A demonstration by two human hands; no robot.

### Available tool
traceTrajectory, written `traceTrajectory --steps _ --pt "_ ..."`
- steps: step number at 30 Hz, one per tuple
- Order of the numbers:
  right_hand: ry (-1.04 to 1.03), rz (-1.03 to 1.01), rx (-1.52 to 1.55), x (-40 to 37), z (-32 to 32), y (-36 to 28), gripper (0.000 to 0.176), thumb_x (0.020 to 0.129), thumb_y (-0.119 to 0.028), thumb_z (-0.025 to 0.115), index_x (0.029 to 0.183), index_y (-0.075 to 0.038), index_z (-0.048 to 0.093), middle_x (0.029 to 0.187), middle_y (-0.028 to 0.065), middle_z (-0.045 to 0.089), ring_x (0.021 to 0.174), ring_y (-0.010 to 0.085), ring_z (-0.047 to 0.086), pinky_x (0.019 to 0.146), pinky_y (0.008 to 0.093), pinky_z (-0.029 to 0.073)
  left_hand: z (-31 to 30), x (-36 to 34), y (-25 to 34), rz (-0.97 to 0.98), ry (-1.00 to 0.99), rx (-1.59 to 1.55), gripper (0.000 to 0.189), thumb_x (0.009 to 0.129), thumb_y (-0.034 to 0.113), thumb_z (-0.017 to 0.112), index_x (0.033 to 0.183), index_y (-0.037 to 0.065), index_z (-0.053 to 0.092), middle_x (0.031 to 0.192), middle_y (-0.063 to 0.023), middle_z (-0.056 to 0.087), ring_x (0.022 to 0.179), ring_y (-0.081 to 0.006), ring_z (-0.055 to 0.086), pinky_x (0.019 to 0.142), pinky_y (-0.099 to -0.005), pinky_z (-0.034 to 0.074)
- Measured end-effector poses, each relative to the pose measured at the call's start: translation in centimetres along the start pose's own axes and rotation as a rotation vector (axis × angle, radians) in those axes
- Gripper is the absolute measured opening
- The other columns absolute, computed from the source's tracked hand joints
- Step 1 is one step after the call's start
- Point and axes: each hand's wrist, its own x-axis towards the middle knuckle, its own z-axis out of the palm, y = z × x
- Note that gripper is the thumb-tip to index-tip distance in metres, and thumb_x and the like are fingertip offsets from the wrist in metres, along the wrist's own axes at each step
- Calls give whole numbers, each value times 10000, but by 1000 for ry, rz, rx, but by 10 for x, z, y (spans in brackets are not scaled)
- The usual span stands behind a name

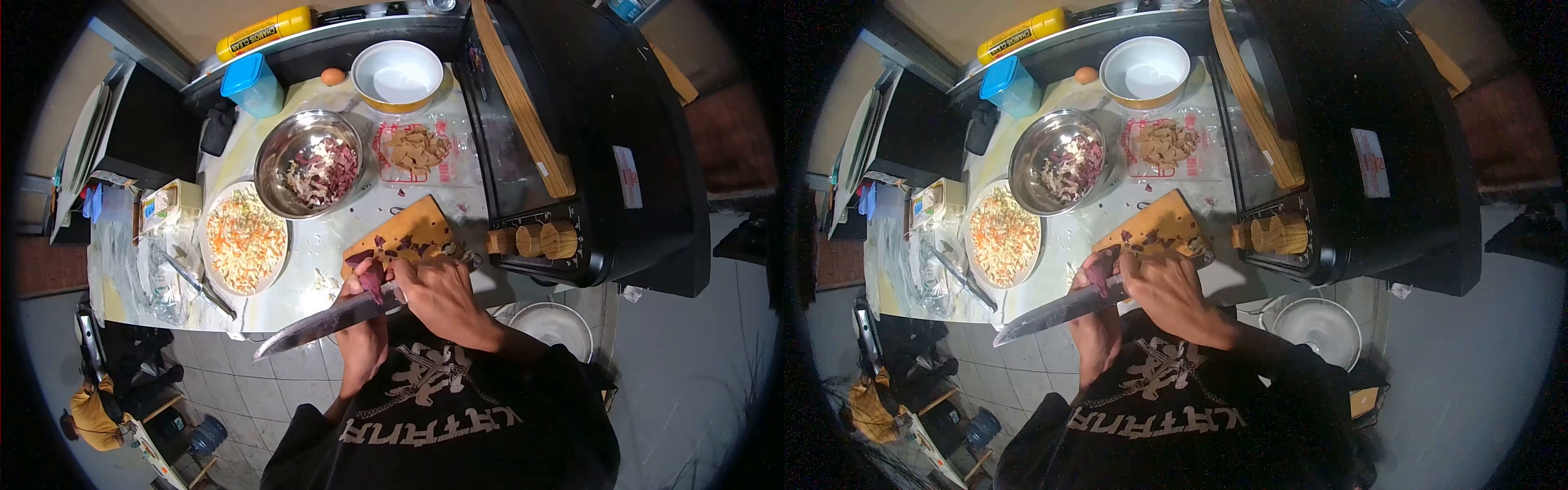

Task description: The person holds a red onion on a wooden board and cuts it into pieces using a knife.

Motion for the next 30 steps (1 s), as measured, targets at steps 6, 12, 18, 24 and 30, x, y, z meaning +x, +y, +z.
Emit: traceTrajectory --steps 6,12,18,24,30 --pt "-45 49 -7 1 1 -1 166 709 -49 600 834 39 537 630 162 604 606 296 645 522 390 476 -1 1 -5 54 -26 91 440 975 312 459 1232 -44 468 1216 -142 527 1120 -231 508 985 -368 375" --pt "-56 51 -51 3 2 -3 154 724 -41 595 834 51 538 636 169 609 615 301 648 530 382 480 -2 0 -8 28 31 23 380 971 241 488 1227 -40 480 1190 -107 540 1081 -193 524 937 -328 407" --pt "13 114 24 -3 2 0 100 737 -58 586 777 -2 514 581 148 564 565 323 599 541 423 441 -4 -3 -4 -11 18 73 360 986 230 456 1219 -42 490 1189 -100 539 1044 -161 519 910 -306 417" --pt "0 128 24 -1 9 -3 104 747 -65 593 782 -1 519 595 165 576 573 333 604 547 433 438 -3 -1 -9 59 17 72 352 979 191 468 1240 -44 487 1169 -105 564 1004 -137 550 869 -255 435" --pt "22 129 51 2 13 -4 105 749 -53 592 802 10 528 601 165 584 578 337 608 544 434 435 -7 3 -7 84 -12 -31 370 954 185 510 1236 -54 482 1181 -124 567 1063 -179 549 907 -298 436"
